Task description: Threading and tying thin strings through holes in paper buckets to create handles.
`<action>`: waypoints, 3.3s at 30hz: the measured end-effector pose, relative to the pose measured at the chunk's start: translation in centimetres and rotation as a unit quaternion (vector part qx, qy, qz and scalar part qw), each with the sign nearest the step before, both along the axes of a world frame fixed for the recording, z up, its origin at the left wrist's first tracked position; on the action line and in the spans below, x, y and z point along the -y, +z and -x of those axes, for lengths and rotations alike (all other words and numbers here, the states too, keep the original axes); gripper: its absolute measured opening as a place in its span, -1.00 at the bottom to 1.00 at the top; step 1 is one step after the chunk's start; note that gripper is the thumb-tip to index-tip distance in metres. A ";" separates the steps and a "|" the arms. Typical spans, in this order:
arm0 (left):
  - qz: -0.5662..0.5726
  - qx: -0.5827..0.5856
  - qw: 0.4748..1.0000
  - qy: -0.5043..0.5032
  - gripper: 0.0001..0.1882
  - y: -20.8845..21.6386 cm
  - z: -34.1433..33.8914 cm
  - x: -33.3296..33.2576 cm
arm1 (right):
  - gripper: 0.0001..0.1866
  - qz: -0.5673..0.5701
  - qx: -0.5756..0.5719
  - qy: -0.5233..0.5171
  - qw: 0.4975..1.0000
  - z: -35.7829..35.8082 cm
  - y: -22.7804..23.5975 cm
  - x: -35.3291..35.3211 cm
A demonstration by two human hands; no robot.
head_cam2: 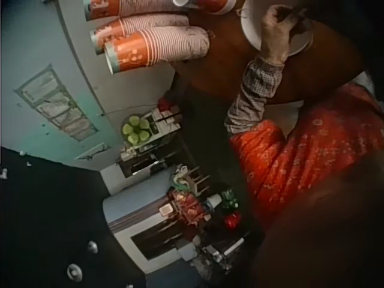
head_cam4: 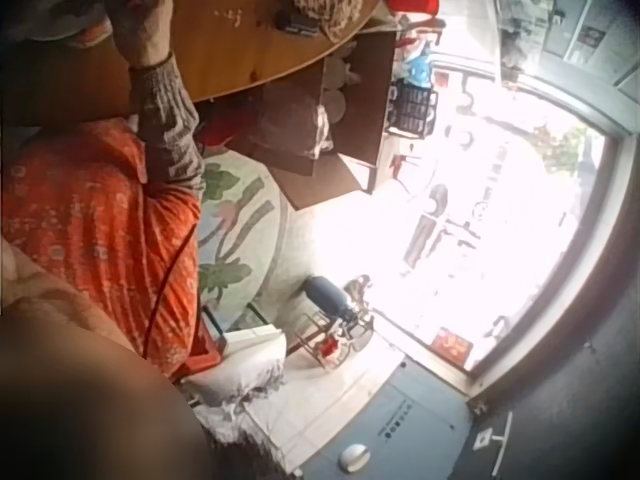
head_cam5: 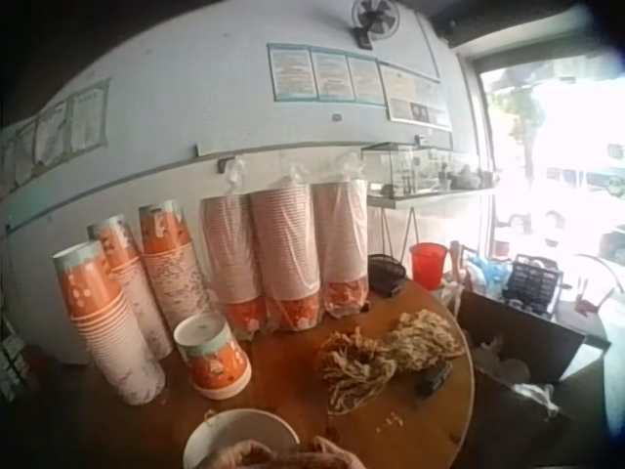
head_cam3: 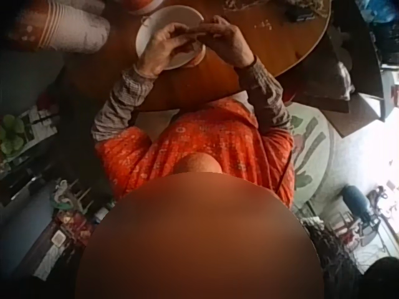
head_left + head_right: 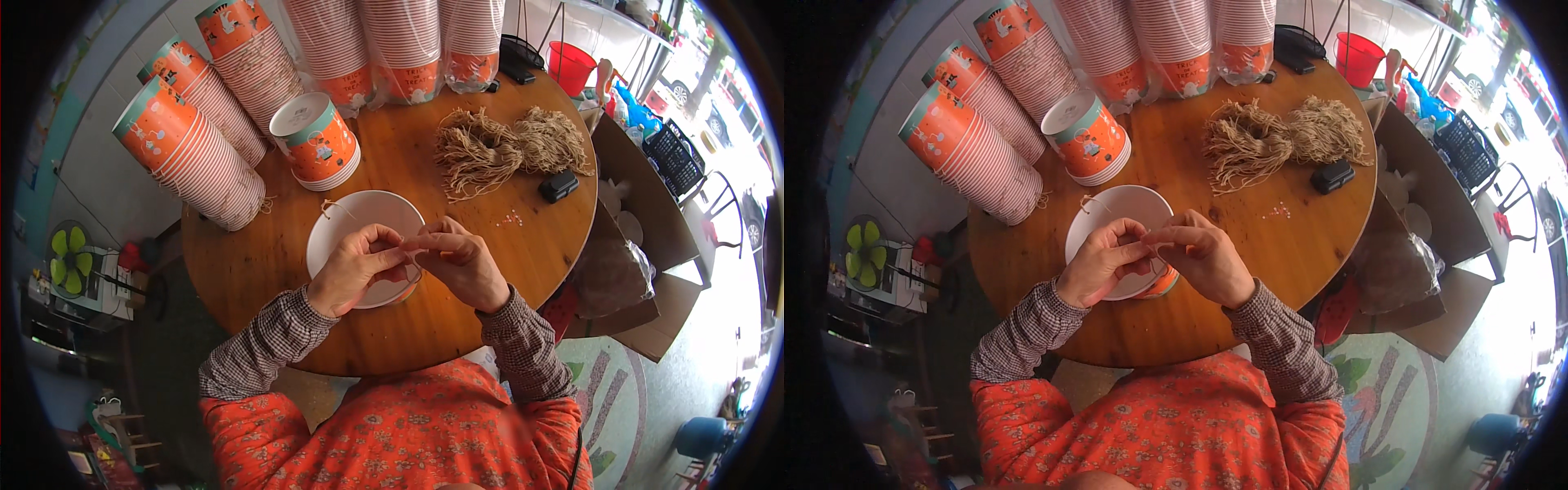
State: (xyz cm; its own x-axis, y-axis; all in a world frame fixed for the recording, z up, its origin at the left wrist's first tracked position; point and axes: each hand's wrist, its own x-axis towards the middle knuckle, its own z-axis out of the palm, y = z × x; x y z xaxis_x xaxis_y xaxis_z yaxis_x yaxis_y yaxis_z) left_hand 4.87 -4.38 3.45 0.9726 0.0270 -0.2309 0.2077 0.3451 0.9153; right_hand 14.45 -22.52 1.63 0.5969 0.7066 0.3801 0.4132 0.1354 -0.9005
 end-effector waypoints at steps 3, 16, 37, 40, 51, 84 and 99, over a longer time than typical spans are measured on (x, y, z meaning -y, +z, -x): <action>-0.031 0.014 0.999 0.011 -0.78 0.5 -0.1 0.7 | -0.73 0.025 0.001 -0.019 1.000 0.2 0.7 0.1; -0.134 0.072 0.988 0.002 -0.70 0.7 0.1 1.4 | -0.72 0.019 -0.060 -0.042 0.997 1.1 0.7 0.2; -0.250 0.026 0.964 -0.080 -0.84 2.4 1.5 0.7 | -0.89 -0.055 -0.020 -0.124 0.991 0.4 0.9 1.5; -0.192 0.008 0.980 -0.048 -0.86 3.2 1.7 1.0 | -0.88 -0.003 -0.034 -0.139 0.990 0.6 1.1 1.8; -0.253 0.073 0.963 -0.063 -0.88 2.4 2.3 0.7 | -0.84 -0.044 0.005 0.088 0.995 0.6 1.8 -1.8; -0.275 0.022 0.960 -0.039 -0.80 3.4 4.7 -1.3 | -0.90 -0.024 -0.041 0.125 0.991 1.4 2.7 -2.0; 0.085 -0.068 0.994 -0.025 -0.81 2.7 4.8 -2.3 | -0.87 -0.081 0.052 0.028 0.995 2.8 0.8 -4.7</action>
State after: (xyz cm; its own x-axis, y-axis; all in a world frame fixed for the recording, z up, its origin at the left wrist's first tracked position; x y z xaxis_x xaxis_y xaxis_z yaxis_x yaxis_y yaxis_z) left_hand 0.05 -2.12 6.20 0.9312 -0.0709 -0.3577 0.3464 0.4778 0.8073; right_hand 11.66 -17.82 2.46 0.5105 0.6620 0.5488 0.4902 0.3003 -0.8183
